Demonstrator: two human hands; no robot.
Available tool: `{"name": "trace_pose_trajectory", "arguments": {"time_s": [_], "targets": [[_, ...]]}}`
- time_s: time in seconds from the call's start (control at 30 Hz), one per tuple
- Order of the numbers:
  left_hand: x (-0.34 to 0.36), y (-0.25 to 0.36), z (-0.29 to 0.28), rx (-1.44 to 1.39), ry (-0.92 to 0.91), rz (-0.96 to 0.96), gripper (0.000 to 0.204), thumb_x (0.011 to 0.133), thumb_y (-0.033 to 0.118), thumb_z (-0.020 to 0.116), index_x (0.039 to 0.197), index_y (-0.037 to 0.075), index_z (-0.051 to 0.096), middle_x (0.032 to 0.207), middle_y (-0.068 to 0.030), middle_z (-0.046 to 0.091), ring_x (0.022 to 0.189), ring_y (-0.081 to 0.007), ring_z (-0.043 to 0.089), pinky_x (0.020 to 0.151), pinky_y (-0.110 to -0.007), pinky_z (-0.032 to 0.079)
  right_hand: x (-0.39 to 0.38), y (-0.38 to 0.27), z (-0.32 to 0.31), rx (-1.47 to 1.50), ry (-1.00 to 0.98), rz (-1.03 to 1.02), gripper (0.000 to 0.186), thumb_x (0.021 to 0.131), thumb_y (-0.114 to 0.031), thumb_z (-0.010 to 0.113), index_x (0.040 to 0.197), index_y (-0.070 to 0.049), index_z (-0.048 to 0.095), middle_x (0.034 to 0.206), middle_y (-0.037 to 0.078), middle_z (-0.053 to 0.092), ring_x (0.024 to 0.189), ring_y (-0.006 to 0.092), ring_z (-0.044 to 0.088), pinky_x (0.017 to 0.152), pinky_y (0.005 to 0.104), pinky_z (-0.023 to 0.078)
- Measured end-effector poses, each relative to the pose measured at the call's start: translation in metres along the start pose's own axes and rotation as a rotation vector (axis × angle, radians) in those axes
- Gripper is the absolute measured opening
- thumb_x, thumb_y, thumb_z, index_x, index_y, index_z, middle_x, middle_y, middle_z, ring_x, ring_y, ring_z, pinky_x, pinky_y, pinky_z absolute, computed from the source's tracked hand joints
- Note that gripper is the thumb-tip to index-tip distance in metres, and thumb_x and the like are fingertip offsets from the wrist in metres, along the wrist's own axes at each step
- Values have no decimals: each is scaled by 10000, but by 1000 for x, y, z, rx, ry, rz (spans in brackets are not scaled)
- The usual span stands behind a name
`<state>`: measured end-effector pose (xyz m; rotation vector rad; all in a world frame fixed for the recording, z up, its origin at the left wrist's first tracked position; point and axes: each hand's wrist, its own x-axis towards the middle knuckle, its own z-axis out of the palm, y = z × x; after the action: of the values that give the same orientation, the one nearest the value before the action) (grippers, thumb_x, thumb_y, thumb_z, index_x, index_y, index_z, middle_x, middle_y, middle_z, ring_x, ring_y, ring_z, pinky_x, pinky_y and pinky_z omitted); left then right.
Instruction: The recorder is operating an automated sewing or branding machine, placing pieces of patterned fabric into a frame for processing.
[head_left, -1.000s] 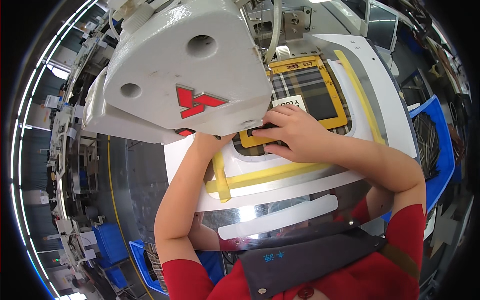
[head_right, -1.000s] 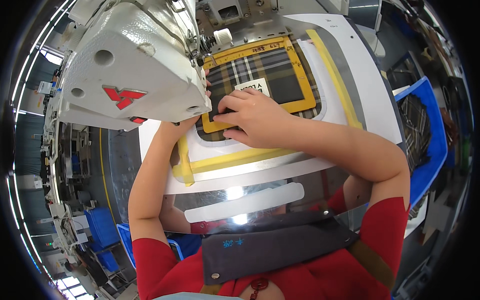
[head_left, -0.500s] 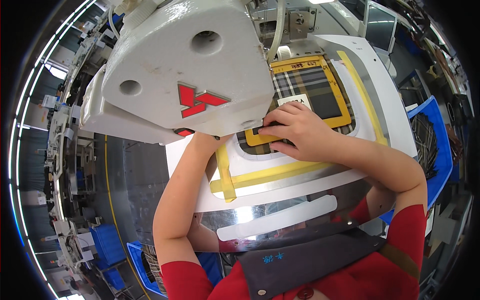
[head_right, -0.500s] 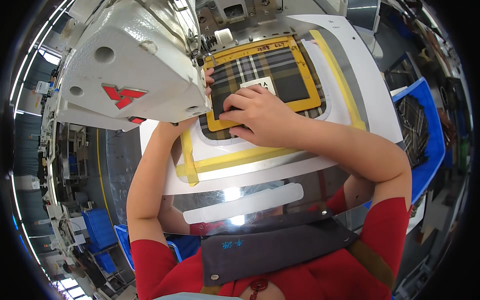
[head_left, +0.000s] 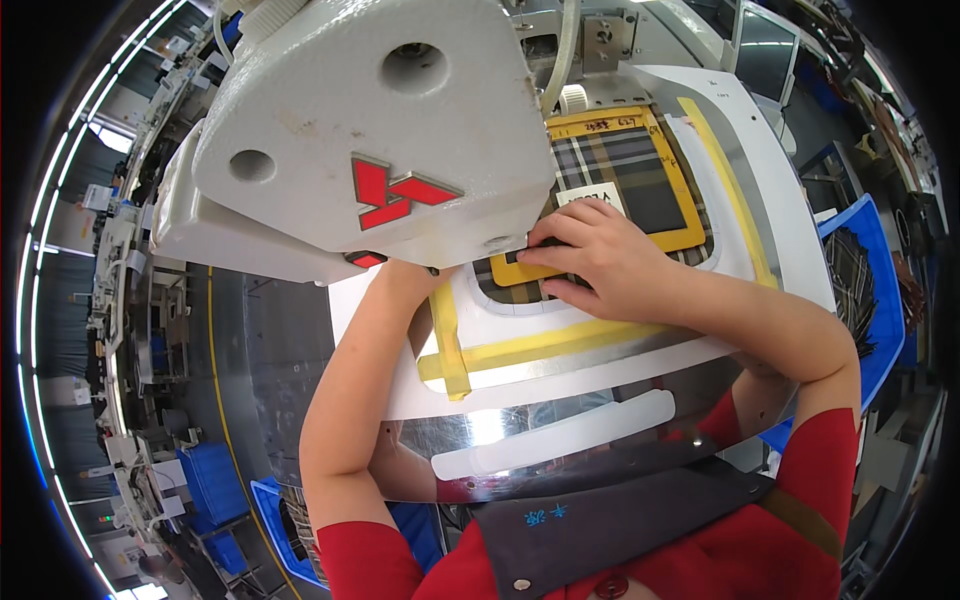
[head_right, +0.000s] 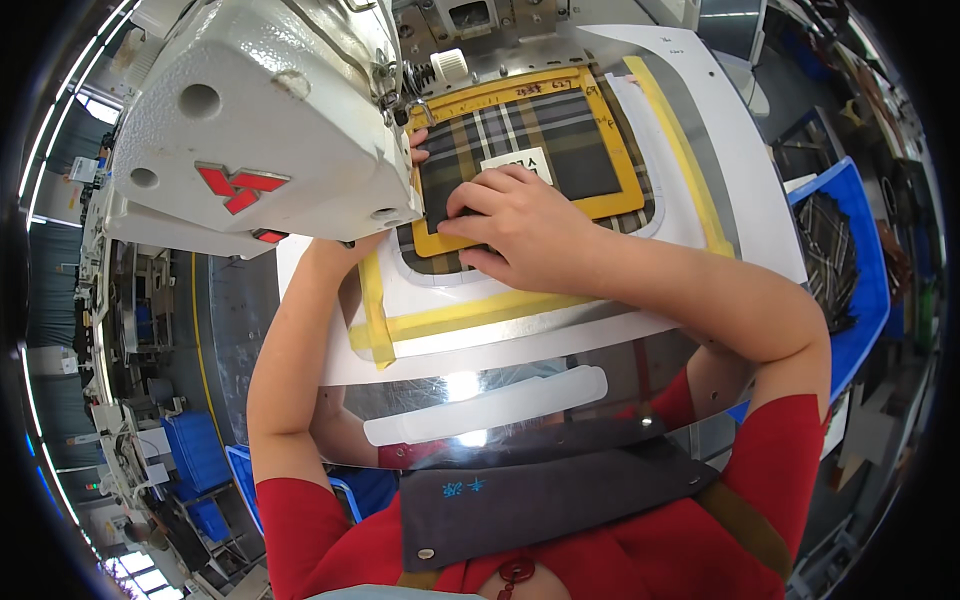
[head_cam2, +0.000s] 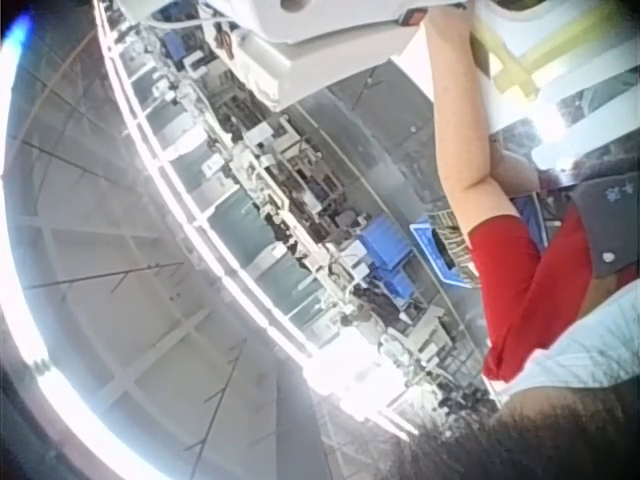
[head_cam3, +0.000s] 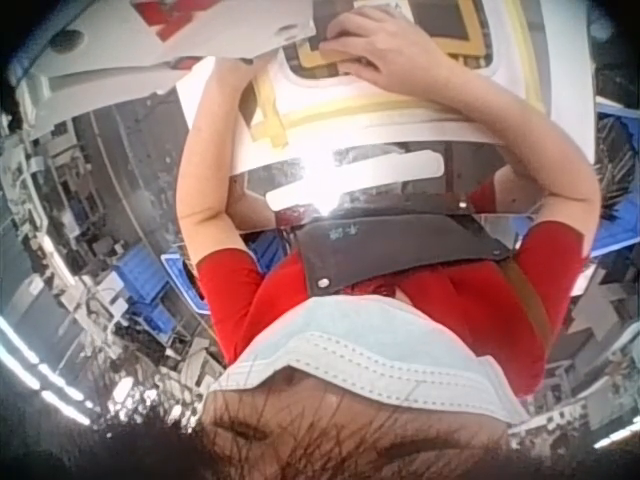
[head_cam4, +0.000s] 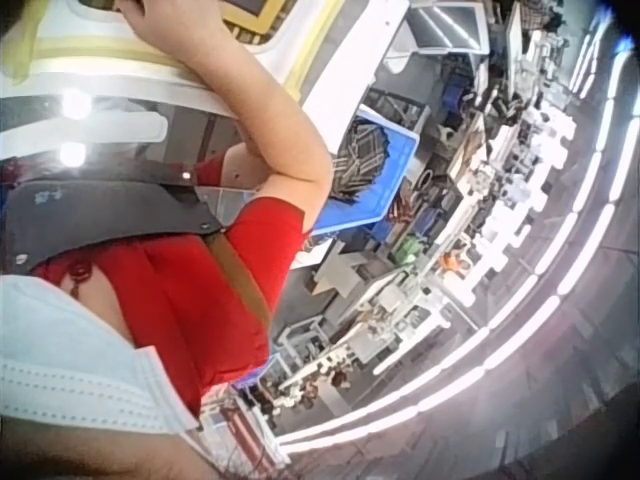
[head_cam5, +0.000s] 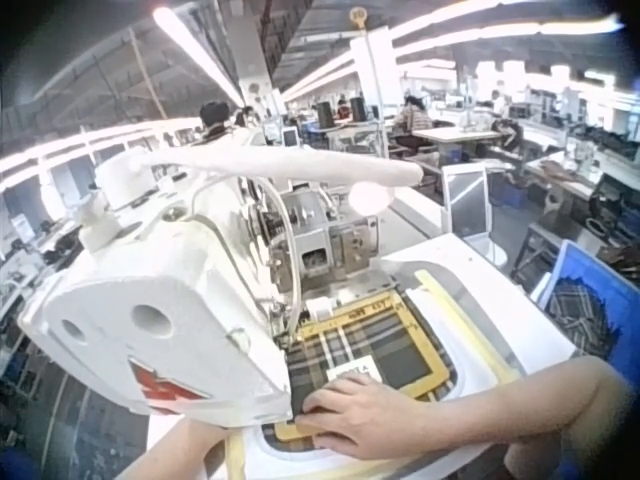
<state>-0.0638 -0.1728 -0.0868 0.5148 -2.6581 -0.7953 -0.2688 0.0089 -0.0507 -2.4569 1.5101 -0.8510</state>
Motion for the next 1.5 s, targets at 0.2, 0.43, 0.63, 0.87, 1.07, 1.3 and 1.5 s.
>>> {"name": "trace_pose_trajectory", "arguments": {"time_s": [0.2, 0.43, 0.63, 0.87, 1.07, 1.3, 1.5], "targets": [[13, 16, -7, 23, -61, -32, 447, 824, 81, 647, 1266, 49, 588, 1398, -112, 537, 1244, -233, 523, 1054, -334, 399, 2, 4, 0, 1, 16, 9, 248, 816, -199, 695, 1035, -84, 705, 1059, 46, 588, 1042, 246, 556, 977, 395, 408], [33, 16, -10, -1017, 10, -296, 458, 890, 127, 561, 1335, 23, 527, 1422, -119, 510, 1213, -172, 533, 1033, -284, 416, 1, 14, -1, -1, 13, 23, 240, 826, -192, 686, 1042, -90, 711, 1051, 39, 593, 1040, 234, 558, 981, 394, 401], [32, 15, 0, -741, 34, -211, 438, 944, 160, 499, 1356, 13, 505, 1426, -123, 504, 1208, -169, 534, 987, -272, 446, -1, 15, 0, 13, 41, 8, 229, 832, -176, 679, 1043, -93, 715, 1049, 33, 597, 1031, 230, 558, 994, 389, 392], [34, 14, -4, -865, -7, -285, 466, 935, 143, 514, 1380, 11, 475, 1426, -116, 504, 1206, -169, 538, 980, -287, 463, -2, 13, 0, 27, 35, 20, 210, 817, -150, 694, 1013, -74, 705, 1047, 55, 605, 1010, 247, 561, 980, 401, 399], [13, 37, -14, -266, 60, 144, 486, 835, -3, 587, 1318, 10, 534, 1382, -138, 544, 1198, -233, 567, 1014, -319, 444, -4, -4, -1, -13, 27, -3, 236, 824, -142, 695, 1050, -77, 699, 1080, 49, 609, 1000, 232, 564, 1024, 421, 376], [-5, 0, -7, -20, 32, 72, 359, 805, -52, 559, 1149, 20, 631, 1270, -135, 625, 1161, -240, 594, 1018, -349, 441, 26, 16, -14, -96, 23, 19, 261, 855, -217, 675, 1074, -76, 683, 1080, 64, 612, 1060, 253, 553, 1062, 446, 334], [-24, -15, 2, 65, 120, -3, 293, 849, -38, 560, 1122, 22, 644, 1153, -127, 671, 1085, -264, 621, 954, -351, 474, 31, 24, -12, -243, -33, -90, 356, 846, -336, 679, 1115, -103, 695, 1129, 27, 632, 1091, 219, 566, 1079, 439, 338]]}}
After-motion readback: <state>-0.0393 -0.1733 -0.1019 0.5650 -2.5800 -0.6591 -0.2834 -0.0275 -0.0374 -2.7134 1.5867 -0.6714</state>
